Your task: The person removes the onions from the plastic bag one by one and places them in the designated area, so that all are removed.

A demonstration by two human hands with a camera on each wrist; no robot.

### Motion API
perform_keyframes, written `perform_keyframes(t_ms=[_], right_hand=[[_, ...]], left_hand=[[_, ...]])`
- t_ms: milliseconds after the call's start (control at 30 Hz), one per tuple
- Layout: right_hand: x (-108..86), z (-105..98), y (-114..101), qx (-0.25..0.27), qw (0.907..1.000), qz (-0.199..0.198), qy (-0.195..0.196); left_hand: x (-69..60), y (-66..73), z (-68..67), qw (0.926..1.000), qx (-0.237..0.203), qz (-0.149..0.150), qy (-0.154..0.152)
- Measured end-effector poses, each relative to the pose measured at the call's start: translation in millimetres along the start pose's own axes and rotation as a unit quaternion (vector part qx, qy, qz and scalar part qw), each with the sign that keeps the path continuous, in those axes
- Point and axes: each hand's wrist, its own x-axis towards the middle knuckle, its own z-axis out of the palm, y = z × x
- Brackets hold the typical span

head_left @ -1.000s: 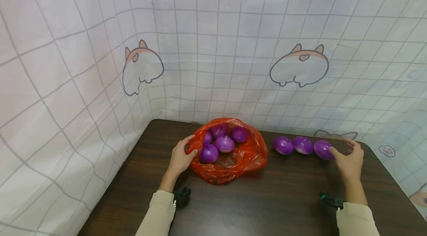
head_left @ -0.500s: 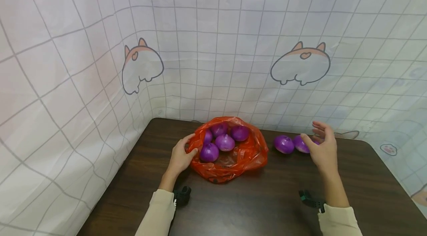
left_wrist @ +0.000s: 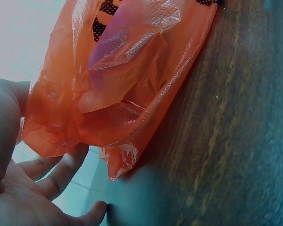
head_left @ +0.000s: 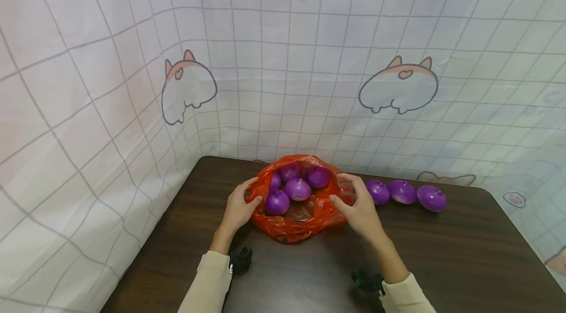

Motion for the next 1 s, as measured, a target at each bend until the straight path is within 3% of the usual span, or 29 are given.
perform_keyframes(t_ms=[200, 500, 733, 1000], right_hand=[[2.0, 33, 1, 0.025, 0.9985, 0.011, -0.047], [11.8, 62, 7, 0.062, 0.9942, 0.044, -0.077], [17.7, 74, 20, 0.056, 0.9927, 0.083, -0.067], [28.5, 89, 31, 0.042, 0.9933, 0.096, -0.048]], left_hand=[[-0.6, -1.2, -0.4, 1.0000, -0.008, 0.005, 0.003], [0.5, -5.6, 1.2, 0.9999, -0.002, 0.012, 0.004], [0.0, -6.2, 2.8, 0.9998, 0.002, 0.020, 0.002], [-0.6, -4.8, 0.5, 0.9998, 0.000, 0.017, 0.003]])
